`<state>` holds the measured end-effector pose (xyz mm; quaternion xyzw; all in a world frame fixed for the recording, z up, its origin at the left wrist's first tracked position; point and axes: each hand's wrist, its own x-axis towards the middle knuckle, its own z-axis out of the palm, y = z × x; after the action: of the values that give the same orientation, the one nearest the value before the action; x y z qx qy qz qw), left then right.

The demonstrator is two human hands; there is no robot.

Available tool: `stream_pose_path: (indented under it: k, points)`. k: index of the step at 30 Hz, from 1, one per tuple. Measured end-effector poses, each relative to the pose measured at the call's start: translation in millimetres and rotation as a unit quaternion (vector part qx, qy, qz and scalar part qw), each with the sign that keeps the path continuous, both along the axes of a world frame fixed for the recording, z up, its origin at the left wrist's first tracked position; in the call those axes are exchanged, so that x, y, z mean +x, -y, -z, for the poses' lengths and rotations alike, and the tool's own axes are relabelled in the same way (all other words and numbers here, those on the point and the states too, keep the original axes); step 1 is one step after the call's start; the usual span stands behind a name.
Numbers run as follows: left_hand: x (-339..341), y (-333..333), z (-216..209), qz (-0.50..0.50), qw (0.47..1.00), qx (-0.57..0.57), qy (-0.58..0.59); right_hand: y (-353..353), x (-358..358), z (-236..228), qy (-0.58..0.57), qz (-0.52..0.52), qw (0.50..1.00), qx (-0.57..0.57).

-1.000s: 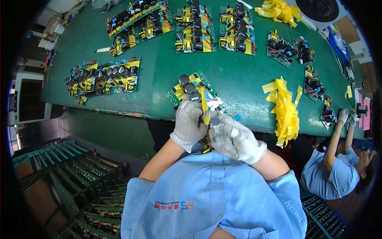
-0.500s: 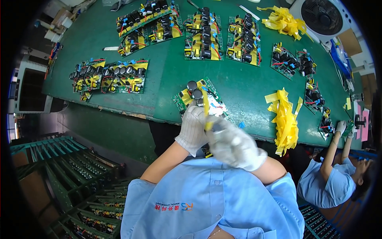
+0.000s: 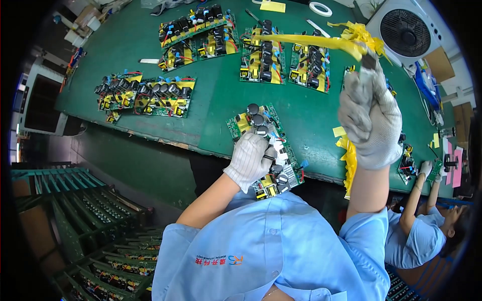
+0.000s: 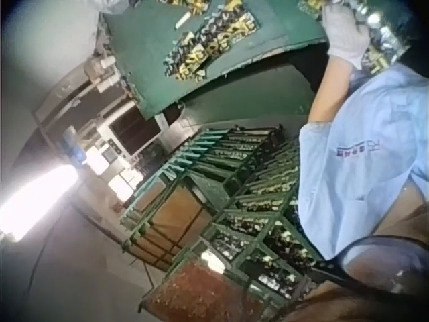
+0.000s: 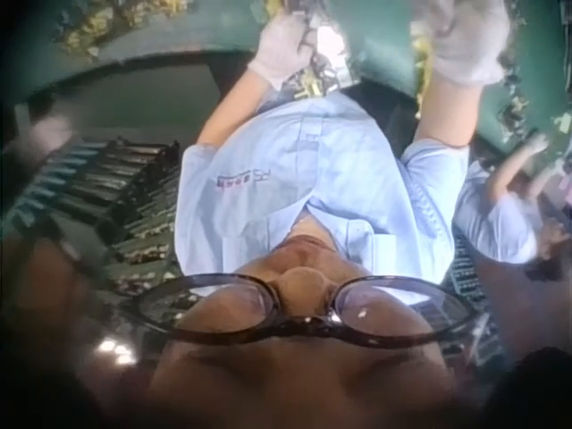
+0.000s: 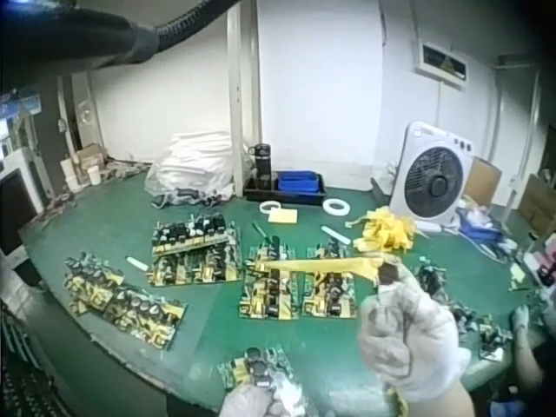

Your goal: The person assembles electronic components onto printed circuit boards by hand, securing capacitors, inductors, and connectors with yellow tape at a factory workstation.

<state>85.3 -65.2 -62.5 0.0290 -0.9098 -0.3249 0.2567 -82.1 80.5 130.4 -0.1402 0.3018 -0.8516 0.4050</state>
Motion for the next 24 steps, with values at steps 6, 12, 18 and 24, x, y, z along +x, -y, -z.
stream_pose_path:
  k: [6, 12, 18, 24]
  points:
    - [9, 3, -10, -0.018, 0.996, -0.010, 0.085, -104, -13, 29, -0.184, 0.107, 0.949, 0.232]
    - [12, 10, -2, 0.011, 0.999, -0.039, 0.023, -222, 14, 73, -0.128, 0.238, 0.905, 0.329]
    - [8, 8, 0, 0.027, 0.999, -0.040, 0.013, -282, 58, 122, -0.287, 0.023, 0.747, 0.599]
    - [13, 13, -9, 0.030, 0.991, -0.041, 0.120, -308, 73, 171, -0.563, 0.146, 0.604, 0.544]
